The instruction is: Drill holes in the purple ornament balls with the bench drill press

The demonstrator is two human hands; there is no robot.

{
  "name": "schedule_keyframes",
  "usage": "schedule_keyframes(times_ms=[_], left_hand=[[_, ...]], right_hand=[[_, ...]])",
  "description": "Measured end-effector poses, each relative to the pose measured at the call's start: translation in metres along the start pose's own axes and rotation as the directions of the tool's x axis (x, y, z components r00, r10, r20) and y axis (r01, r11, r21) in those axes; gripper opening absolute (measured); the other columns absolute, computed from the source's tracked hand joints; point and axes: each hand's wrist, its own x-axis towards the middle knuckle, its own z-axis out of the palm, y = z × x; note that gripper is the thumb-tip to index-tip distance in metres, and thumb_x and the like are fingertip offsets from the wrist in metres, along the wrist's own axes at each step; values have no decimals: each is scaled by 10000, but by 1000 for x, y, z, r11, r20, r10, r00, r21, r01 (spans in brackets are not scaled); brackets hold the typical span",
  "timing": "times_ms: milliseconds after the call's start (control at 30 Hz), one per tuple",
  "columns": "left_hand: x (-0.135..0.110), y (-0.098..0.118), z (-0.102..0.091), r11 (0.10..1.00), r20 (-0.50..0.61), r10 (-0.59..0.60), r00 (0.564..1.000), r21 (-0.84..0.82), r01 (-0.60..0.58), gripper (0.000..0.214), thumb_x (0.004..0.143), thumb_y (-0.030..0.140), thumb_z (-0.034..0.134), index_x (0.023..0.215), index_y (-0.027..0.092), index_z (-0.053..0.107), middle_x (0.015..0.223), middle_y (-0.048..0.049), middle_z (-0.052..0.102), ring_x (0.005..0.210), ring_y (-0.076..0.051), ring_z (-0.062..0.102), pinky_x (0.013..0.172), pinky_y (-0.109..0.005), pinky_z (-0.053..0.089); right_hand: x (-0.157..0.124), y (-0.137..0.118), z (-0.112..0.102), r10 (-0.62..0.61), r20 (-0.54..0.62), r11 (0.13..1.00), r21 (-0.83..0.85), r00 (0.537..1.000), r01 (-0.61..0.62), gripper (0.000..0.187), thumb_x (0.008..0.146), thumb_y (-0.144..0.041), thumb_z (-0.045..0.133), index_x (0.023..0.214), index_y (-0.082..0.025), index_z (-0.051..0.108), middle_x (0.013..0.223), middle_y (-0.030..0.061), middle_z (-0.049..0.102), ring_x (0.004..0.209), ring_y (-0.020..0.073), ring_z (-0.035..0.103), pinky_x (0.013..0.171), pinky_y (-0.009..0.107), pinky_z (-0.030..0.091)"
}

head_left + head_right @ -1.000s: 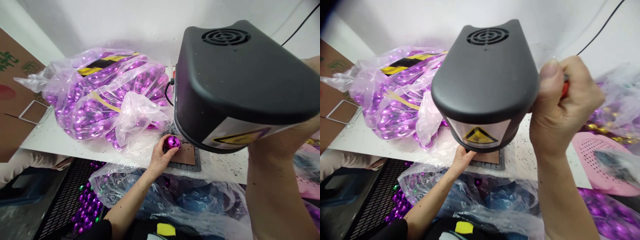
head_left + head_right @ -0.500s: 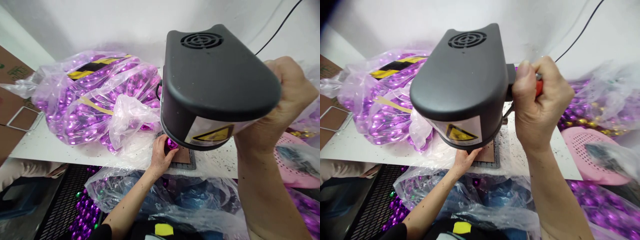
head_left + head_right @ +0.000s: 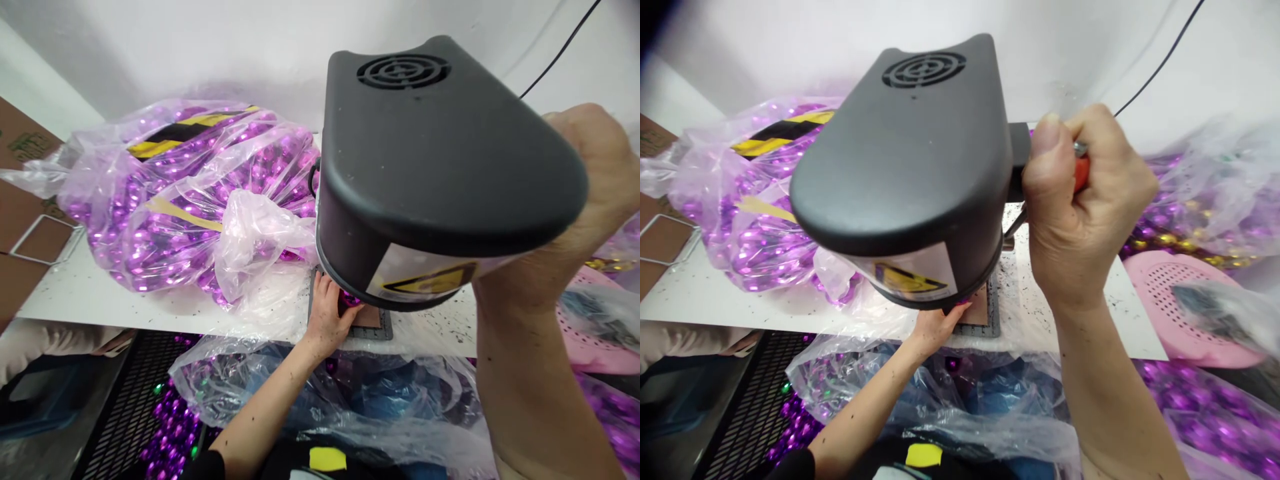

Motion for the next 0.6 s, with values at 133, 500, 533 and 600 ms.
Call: schedule_keyframes(times_ms=[133, 500, 533, 600], left_hand=[[1, 2, 0, 1000, 40, 1, 999, -9, -1, 316, 900, 353, 666, 1187, 228, 624, 1206, -113, 675, 1216, -308, 601, 1180, -618, 327], [3, 8, -4, 998, 51, -31, 998, -52, 33, 325, 912, 387, 656, 1209, 255, 636, 1116, -87, 711, 1159, -297, 627, 1194, -588, 332], [3, 8, -4, 998, 50, -30, 998, -49, 33, 336, 906, 386, 662, 1217, 261, 634, 1113, -83, 711, 1157, -299, 628, 1202, -592, 319], [4, 9, -6, 998, 50, -28, 998, -51, 31, 357, 897, 390, 672, 1232, 277, 628, 1116, -76, 708, 1166, -305, 626, 1217, -605, 289]], right_hand=[[0, 4, 0, -82, -5, 995, -56, 997, 81, 355, 960, -373, 485, 691, -144, 458, 626, -59, 278, 641, 17, 307, 661, 296, 208], [-9, 8, -1, -191, -33, 978, -87, 981, 187, 398, 998, -391, 455, 708, -131, 537, 626, -41, 357, 606, 17, 304, 611, 251, 240], [-12, 10, -4, -244, -80, 966, -107, 966, 235, 389, 1001, -375, 459, 712, -132, 555, 639, -34, 399, 609, 19, 326, 605, 249, 254], [-21, 16, -11, -339, -123, 938, -120, 933, 325, 418, 1009, -396, 429, 713, -157, 600, 639, -14, 473, 597, 34, 386, 590, 262, 286]])
